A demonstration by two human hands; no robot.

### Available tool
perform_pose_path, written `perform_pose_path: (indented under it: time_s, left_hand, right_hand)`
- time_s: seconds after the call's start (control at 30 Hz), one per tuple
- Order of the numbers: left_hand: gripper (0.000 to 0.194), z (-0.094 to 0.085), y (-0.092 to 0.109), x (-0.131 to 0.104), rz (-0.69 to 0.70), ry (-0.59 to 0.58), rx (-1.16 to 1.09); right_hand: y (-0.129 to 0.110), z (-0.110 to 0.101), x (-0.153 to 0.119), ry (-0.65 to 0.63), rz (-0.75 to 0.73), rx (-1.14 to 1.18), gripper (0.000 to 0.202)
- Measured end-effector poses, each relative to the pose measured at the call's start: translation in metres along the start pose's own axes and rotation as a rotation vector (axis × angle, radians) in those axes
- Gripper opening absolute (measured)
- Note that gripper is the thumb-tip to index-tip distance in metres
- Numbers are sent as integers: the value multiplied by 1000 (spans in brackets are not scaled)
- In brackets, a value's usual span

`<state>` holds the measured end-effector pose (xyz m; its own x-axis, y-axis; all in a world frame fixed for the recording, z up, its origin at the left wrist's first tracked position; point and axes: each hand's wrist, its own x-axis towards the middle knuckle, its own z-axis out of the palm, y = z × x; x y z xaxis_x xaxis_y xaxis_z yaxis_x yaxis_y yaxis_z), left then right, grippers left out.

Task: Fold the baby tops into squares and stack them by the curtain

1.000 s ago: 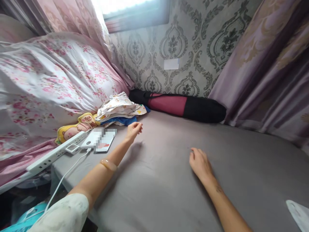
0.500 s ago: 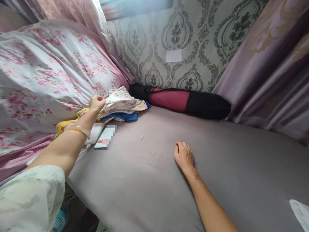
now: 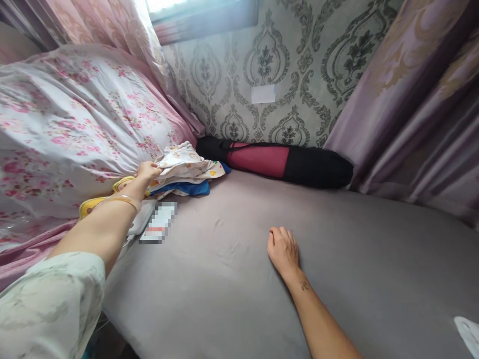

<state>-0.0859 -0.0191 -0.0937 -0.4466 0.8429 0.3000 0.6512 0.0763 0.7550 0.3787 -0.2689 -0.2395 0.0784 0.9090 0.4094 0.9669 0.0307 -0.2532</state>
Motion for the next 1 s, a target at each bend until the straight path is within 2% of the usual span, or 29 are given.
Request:
perform_pose_path:
  time_s: [0.1, 0.2, 0.33, 0.43, 0.67, 0.8, 0.9, 1.0]
  left_hand:
    - [20, 3, 11, -2, -56, 128, 25]
    - [10, 10, 32, -6, -37, 131, -224]
    - [13, 26, 69, -13, -70, -16, -690]
    - [17, 39, 91, -20, -63, -116, -894]
    - [10, 65, 121, -54, -48, -398, -1179]
    - [8, 82, 134, -85, -41, -543, -1294]
    - [15, 96, 142, -112, -59, -650, -1357]
    - [22, 109, 150, -142, -75, -707, -1346]
  right_hand:
    - [-1, 0, 0, 1, -4, -1, 30]
    - [-1, -1, 0, 4, -5, -3, 30]
    - [-2, -3, 0, 3, -10, 4, 30]
    - [-2, -4, 0, -1, -12, 6, 30]
    - [-2, -3, 0, -16, 3, -8, 29]
    - [-2, -4, 0, -21, 5, -5, 29]
    - [-3, -6, 0, -29, 9, -3, 29]
    - [-5, -8, 0, -37, 22, -2, 29]
